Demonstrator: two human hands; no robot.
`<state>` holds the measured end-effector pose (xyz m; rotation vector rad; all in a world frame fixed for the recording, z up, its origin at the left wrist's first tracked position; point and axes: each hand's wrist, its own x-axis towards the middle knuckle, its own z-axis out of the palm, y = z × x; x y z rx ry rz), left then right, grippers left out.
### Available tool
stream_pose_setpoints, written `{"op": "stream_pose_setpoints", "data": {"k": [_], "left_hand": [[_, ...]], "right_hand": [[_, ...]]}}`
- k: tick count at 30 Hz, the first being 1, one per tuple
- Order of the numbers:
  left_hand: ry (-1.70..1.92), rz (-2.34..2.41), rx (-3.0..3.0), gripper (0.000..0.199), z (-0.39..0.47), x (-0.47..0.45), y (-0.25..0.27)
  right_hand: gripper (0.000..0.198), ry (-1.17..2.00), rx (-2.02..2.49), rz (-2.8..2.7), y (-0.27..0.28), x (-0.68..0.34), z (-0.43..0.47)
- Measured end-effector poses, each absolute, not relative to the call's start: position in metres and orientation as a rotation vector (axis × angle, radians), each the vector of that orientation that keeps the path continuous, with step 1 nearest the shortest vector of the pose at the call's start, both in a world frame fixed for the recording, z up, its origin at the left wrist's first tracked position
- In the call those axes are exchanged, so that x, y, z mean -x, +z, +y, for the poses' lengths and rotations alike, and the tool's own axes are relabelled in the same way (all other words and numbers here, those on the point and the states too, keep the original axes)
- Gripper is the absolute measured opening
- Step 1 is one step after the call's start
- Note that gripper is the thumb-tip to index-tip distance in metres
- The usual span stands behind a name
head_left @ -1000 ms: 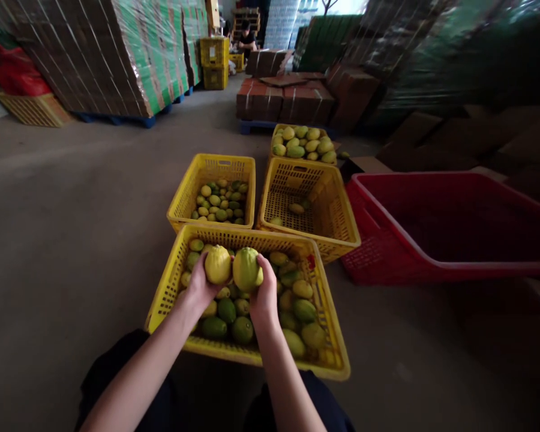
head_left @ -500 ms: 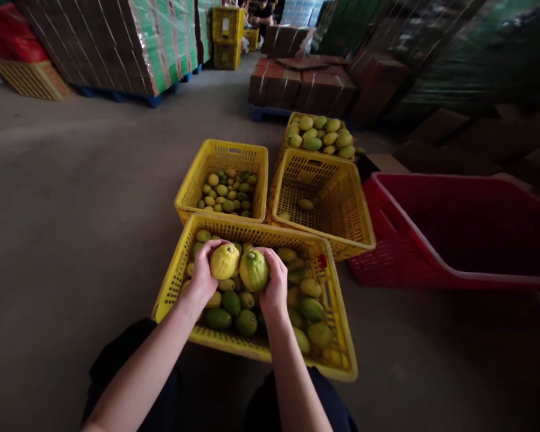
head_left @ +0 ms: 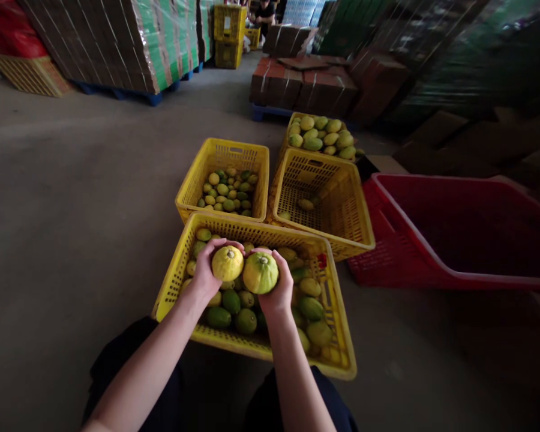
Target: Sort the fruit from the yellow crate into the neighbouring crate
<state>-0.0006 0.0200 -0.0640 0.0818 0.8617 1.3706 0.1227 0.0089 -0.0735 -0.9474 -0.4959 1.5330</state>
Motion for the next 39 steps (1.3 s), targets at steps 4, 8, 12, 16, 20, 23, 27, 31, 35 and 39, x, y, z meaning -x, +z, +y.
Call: {"op": "stream_pose_setpoints", "data": {"k": [4,8,12,16,20,23,27,31,35,39], "left_hand": [[1.404,0.845,-0.047,0.016,0.022,-0.002,-0.067],[1.379,0.868,0.221,0.025,0.025,-0.004,-0.064],[1.319,0.880,0.306,0.033,0.027,-0.005,-0.063],[1.242,0.946,0.301,0.034,0.028,-0.007,-0.072],[1.179,0.936,0.340,0.035,0.030,-0.007,-0.079],[1.179,0.906,0.382,0.036,0.030,-0.007,-0.078],[1.202,0.919,0.383,0.032,0.029,-0.006,-0.076],[1.272,0.906,0.356,0.030,0.028,-0.006,-0.073],[1.393,0.823,0.254,0.029,0.026,-0.008,-0.066],[1.467,0.835,0.018,0.024,0.022,-0.008,-0.062]], "right_hand": [[0.032,1.526,0.940,-0.384,-0.080,-0.117,0.010],[0.033,1.520,0.928,-0.172,-0.079,-0.111,0.008],[0.022,1.651,1.004,-0.038,-0.072,-0.112,0.010],[0.020,1.720,1.069,0.121,-0.071,-0.118,0.014],[0.026,1.751,1.014,0.234,-0.073,-0.121,0.016],[0.027,1.755,1.024,0.279,-0.074,-0.123,0.016],[0.024,1.761,1.046,0.267,-0.071,-0.124,0.015],[0.022,1.751,1.024,0.195,-0.069,-0.121,0.014],[0.031,1.598,1.047,-0.026,-0.074,-0.117,0.014],[0.035,1.373,1.031,-0.447,-0.080,-0.116,0.012]]}}
